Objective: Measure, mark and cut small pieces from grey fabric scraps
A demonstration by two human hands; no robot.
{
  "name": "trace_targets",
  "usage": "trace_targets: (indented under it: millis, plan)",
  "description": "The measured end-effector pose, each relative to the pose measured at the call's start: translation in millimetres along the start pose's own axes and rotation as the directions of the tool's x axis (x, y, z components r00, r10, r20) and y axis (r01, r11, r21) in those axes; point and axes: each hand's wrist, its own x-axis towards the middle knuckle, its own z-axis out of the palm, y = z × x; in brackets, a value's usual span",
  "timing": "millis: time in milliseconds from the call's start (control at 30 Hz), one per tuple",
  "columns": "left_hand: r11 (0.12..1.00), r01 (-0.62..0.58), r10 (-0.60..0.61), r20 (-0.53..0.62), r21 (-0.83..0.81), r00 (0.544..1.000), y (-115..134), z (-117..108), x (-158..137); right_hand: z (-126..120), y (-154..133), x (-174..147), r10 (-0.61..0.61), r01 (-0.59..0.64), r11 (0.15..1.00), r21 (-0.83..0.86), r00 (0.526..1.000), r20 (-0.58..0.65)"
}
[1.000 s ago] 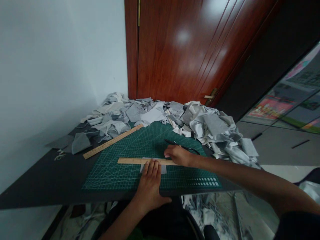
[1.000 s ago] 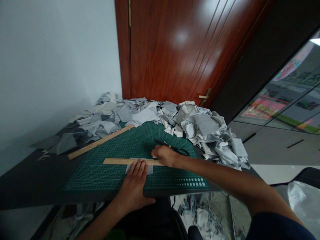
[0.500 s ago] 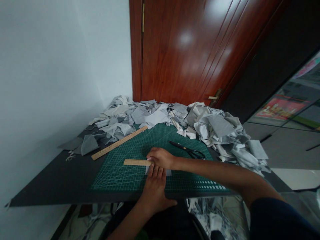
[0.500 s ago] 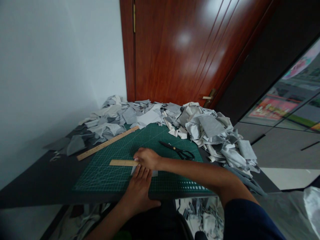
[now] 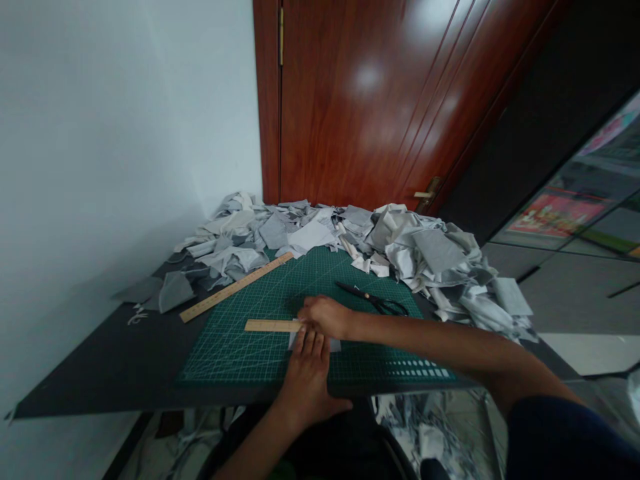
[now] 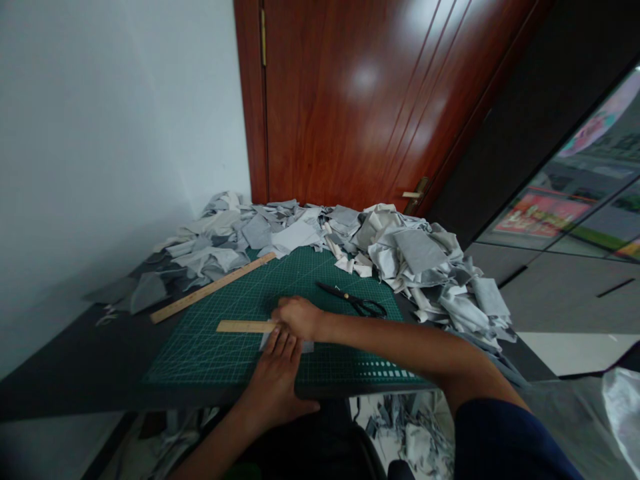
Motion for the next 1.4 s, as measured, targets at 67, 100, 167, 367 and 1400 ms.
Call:
trace_targets:
  millis: [67, 100, 167, 367, 1400]
  plan:
    - [1.0, -0.017, 0.017, -0.016, 0.012, 1.0, 0.4, -1.8, 0.4, -2.9, 7.1, -16.5, 0.017, -0.017, 1.0, 0.008, 1.0, 0.003]
    - [1.0, -0.025, 0.025, -0.021, 0.015, 0.999, 0.7, -2.6, 0.6, -3.8, 11.6, -27.1, 0.032, -0.032, 0.999, 0.017, 0.999, -0.001]
    - [0.999, -0.033, 0.034, -0.023, 0.014, 0.999, 1.3, -3.9, 0.7, -3.8, 21.4, -50.6, 0.08, -0.079, 0.996, 0.044, 0.996, -0.025]
    - [0.999, -0.031, 0.032, -0.022, 0.03, 0.999, 4.7, -7.4, -0.5, 12.4, 49.7, -100.6, 0.317, -0.28, 0.939, 0.198, 0.929, -0.189]
    - [0.988, 0.125, -0.148, -0.371, -0.087, 0.917, -4.1, -17.5, -0.8, 37.5, 45.8, -172.5, 0.739, -0.808, 0.588, -0.037, 0.556, -0.38]
